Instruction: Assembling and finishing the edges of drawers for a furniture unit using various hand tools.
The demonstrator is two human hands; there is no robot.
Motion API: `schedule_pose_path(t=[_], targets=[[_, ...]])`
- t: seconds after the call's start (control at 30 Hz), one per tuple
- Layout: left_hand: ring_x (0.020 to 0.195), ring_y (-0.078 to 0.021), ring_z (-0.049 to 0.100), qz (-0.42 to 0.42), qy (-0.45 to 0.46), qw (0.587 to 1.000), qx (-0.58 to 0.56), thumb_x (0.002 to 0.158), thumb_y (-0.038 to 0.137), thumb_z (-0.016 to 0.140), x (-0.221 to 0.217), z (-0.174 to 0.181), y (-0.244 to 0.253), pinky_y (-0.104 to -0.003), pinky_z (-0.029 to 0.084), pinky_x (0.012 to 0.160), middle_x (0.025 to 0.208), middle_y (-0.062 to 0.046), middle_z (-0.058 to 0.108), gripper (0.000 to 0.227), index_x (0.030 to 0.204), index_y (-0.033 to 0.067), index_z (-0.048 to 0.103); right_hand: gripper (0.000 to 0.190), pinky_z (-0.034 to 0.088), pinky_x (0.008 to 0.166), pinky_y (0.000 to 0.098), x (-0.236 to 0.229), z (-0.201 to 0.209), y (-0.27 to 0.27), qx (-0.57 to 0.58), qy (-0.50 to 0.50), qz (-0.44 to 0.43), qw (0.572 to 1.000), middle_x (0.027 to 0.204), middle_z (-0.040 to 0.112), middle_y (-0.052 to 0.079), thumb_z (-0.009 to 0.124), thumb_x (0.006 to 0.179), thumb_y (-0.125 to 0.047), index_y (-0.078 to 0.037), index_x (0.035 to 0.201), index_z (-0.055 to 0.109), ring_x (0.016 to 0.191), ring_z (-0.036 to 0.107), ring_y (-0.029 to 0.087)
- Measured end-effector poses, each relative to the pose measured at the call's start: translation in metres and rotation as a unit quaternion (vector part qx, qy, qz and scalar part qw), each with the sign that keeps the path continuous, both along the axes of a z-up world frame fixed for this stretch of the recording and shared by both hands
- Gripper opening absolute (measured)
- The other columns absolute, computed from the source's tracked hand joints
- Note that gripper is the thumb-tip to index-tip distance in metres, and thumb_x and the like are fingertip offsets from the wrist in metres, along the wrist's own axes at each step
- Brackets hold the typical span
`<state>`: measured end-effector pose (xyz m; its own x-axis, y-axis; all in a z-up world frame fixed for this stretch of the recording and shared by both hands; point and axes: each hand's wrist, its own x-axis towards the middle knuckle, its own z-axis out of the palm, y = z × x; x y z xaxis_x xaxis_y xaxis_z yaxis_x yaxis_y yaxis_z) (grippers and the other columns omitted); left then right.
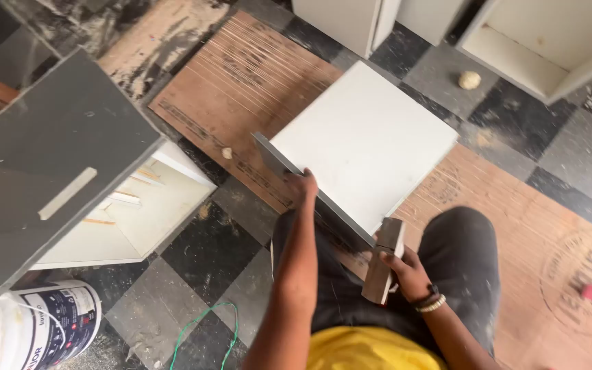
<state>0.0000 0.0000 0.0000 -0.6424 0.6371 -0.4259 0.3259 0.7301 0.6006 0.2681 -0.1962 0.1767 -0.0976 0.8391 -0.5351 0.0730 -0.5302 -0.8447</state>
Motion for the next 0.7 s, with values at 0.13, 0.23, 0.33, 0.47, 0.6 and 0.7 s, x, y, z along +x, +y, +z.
schedule_pose_path(t=[0.13, 0.23, 0.33, 0.47, 0.6, 0.7], targets=[[0.107, -0.0406, 0.067, -0.004, 0.001, 0.997, -0.076, 0.096, 0.029, 0.057, 0.008, 0.049, -0.003, -0.051, 0.061, 0.086, 0.126, -0.031, 0.056, 0.061, 0.137, -0.0112, 0.036, 0.044, 0.063, 0.078, 0.0319, 0.018, -0.021, -0.015, -0.010, 0.200, -0.076, 0.977, 0.110, 0.072, 0.012, 0.067, 0.098, -0.016, 0.007, 0.135, 0.058, 0.093, 0.072, 0.020], [0.107, -0.0404, 0.070, 0.010, -0.020, 0.997, -0.079, 0.097, 0.027, 0.054, 0.010, 0.054, 0.006, -0.048, 0.064, 0.088, 0.123, -0.032, 0.059, 0.062, 0.140, -0.0136, 0.034, 0.044, 0.061, 0.082, 0.0316, 0.029, -0.018, -0.002, -0.016, 0.207, -0.102, 0.973, 0.113, 0.070, 0.010, 0.063, 0.100, -0.018, 0.002, 0.139, 0.058, 0.097, 0.070, 0.019], [0.113, -0.0411, 0.067, 0.029, -0.015, 0.994, -0.102, 0.096, 0.027, 0.056, 0.006, 0.033, 0.002, -0.050, 0.060, 0.094, 0.129, -0.032, 0.055, 0.064, 0.143, -0.0092, 0.033, 0.033, 0.058, 0.055, 0.0426, 0.036, -0.013, -0.002, -0.098, 0.236, -0.142, 0.956, 0.092, 0.069, 0.013, 0.055, 0.097, -0.023, -0.003, 0.124, 0.056, 0.069, 0.070, 0.030], [0.129, -0.0456, 0.048, 0.010, -0.026, 0.991, 0.129, 0.097, 0.037, 0.060, 0.039, 0.103, -0.050, -0.055, 0.050, 0.100, 0.145, -0.037, 0.036, 0.076, 0.149, -0.0066, 0.024, 0.038, 0.058, 0.052, 0.0415, 0.052, -0.040, 0.000, -0.068, 0.245, -0.147, 0.956, 0.088, 0.068, 0.014, 0.047, 0.087, -0.011, -0.003, 0.123, 0.053, 0.062, 0.068, 0.029], [0.129, -0.0327, 0.060, -0.283, -0.318, 0.871, 0.246, 0.098, 0.058, 0.062, 0.081, 0.167, -0.151, -0.043, 0.051, 0.110, 0.140, -0.024, 0.058, 0.077, 0.145, -0.0014, 0.045, 0.052, 0.056, 0.058, 0.0342, 0.039, -0.028, 0.001, -0.016, 0.226, -0.097, 0.969, 0.093, 0.066, 0.010, 0.051, 0.087, -0.004, -0.002, 0.139, 0.051, 0.069, 0.065, 0.021], [0.125, -0.0276, 0.057, -0.372, -0.424, 0.811, 0.157, 0.089, 0.043, 0.077, 0.101, 0.195, -0.197, -0.042, 0.051, 0.102, 0.137, -0.017, 0.056, 0.084, 0.150, 0.0000, 0.039, 0.061, 0.054, 0.067, 0.0297, 0.024, -0.006, 0.011, -0.013, 0.207, -0.049, 0.977, 0.108, 0.068, 0.005, 0.053, 0.087, -0.001, -0.004, 0.147, 0.045, 0.083, 0.065, 0.014]])
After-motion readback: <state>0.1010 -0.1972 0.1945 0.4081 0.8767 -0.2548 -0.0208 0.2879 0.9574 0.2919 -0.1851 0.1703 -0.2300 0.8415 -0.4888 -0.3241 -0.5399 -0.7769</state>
